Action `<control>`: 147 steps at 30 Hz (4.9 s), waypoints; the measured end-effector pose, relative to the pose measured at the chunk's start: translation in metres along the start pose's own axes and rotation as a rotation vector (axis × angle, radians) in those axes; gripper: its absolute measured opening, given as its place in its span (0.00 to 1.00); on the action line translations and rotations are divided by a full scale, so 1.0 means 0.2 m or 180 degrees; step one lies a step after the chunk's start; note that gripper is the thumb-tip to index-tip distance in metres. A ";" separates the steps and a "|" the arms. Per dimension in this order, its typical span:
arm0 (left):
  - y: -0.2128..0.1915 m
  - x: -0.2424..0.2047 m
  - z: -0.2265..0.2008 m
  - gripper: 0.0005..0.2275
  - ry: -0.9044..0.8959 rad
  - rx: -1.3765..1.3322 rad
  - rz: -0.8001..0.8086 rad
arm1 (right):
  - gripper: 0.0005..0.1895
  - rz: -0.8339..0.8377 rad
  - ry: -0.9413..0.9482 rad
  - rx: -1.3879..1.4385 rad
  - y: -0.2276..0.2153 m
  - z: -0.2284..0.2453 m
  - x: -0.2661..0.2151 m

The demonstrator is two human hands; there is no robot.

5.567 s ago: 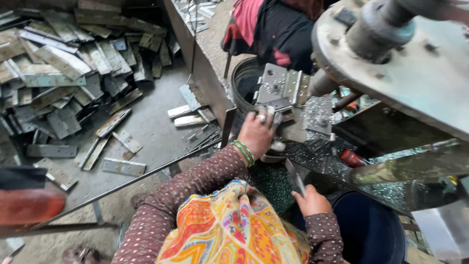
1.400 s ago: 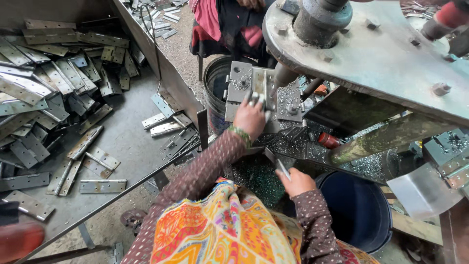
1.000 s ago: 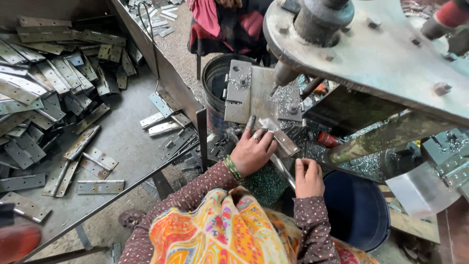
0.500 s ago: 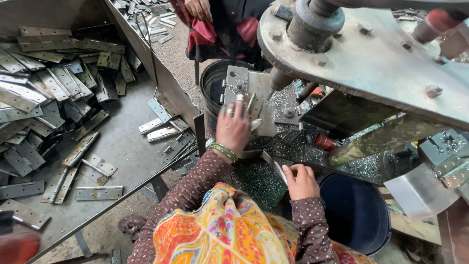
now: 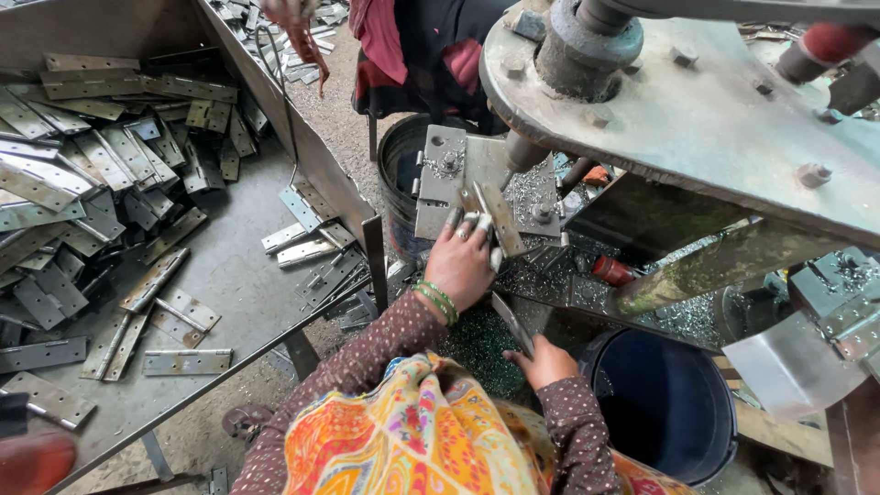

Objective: The person repeatedly picks up metal hinge pieces from a bin, places them into a press machine, and operates the lever to process them. After each cycle, the person removes the processed piece and returns it to the bin.

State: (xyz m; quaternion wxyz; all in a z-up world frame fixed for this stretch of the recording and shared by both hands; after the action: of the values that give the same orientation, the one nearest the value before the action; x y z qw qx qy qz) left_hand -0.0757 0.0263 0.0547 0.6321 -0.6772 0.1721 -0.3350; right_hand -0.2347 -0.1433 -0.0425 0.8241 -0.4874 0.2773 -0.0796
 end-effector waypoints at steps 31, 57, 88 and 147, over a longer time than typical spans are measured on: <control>0.15 0.17 0.04 0.18 -0.0154 0.0449 0.0556 | 0.28 0.0240 0.0176 -0.0151 0.10 -0.15 0.18; 0.22 0.33 0.07 0.14 -0.0184 0.0476 -0.0009 | 0.28 -0.0236 -0.0003 0.0184 0.31 -0.23 0.09; 0.29 -0.58 0.57 0.17 -0.1143 -0.0276 -0.1755 | 0.33 0.1015 -0.0084 -0.0191 0.17 -0.52 0.55; -0.10 -0.22 0.39 0.15 -0.0378 0.0350 -0.1132 | 0.28 -0.0017 -0.0007 -0.0312 -0.04 -0.06 0.03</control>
State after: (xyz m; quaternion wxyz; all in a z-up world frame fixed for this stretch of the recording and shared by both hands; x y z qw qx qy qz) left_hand -0.0597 0.1156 0.0656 0.6080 -0.6800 -0.0064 -0.4098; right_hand -0.2358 -0.1583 -0.0423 0.7994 -0.5280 0.2787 -0.0675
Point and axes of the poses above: each hand's wrist, its own x-axis towards the middle knuckle, its own y-axis out of the palm, z = x × y, the point moved 3 cm from there along x, towards the middle knuckle, and after that the axes turned 11 degrees about x, right-handed, at the moved point
